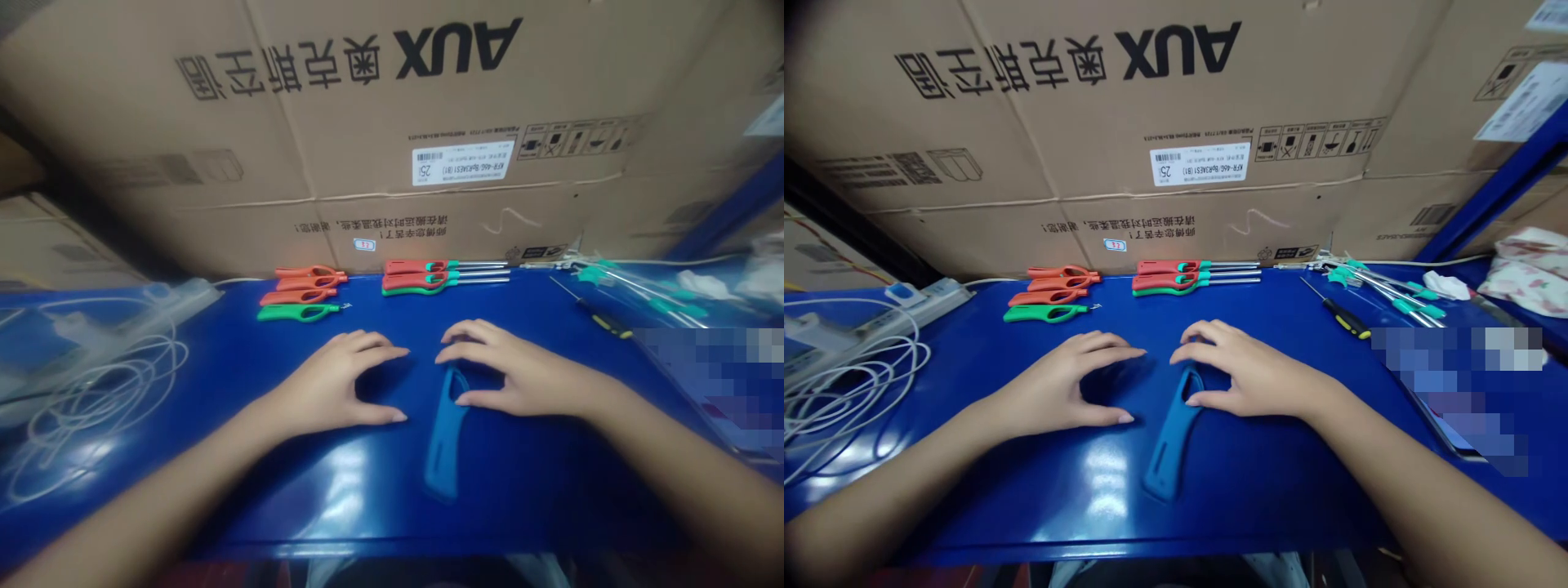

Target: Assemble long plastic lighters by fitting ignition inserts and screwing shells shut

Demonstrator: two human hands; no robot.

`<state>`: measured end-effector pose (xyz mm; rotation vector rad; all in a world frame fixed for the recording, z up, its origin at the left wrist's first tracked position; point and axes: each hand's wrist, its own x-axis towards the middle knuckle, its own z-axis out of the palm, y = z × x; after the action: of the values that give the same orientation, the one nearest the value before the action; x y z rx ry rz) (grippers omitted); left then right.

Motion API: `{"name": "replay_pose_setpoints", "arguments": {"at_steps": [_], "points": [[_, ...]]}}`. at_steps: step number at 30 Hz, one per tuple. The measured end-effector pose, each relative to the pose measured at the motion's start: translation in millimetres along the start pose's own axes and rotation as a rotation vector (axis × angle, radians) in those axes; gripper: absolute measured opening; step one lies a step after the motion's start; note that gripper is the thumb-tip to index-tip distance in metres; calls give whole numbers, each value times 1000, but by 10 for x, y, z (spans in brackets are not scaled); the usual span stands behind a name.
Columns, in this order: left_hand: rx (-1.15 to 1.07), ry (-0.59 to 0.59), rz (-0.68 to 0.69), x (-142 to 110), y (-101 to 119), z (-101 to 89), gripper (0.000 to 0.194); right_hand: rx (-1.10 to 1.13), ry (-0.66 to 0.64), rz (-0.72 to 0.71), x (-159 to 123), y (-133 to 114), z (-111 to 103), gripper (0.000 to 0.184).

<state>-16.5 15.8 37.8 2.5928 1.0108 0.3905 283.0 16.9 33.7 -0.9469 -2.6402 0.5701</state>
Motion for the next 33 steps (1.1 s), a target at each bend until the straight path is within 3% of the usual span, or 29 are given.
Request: {"name": "replay_pose_setpoints", "arguments": {"at_steps": [4, 9, 13, 18, 23, 27, 33], "points": [[-71, -33, 16, 0, -1, 158, 75, 7, -94, 23, -14, -7, 16, 15], [-126, 16, 27, 25, 56, 289, 79, -150, -47, 157, 9, 37, 10, 10], [-109, 56, 38, 24, 9, 332, 76, -163, 11, 200, 24, 34, 15, 16], [-106, 106, 10, 41, -102, 350, 52, -142, 32, 112, 13, 41, -1, 19], [-145, 151, 40, 72, -183, 347, 41, -109, -50, 49, -21, 58, -18, 21], [-189, 132, 89, 73, -229, 313, 47, -55, -71, 51, -30, 58, -6, 28], [-178, 17, 108, 49, -264, 212, 61, -15, -27, 56, -12, 91, 16, 15]]}}
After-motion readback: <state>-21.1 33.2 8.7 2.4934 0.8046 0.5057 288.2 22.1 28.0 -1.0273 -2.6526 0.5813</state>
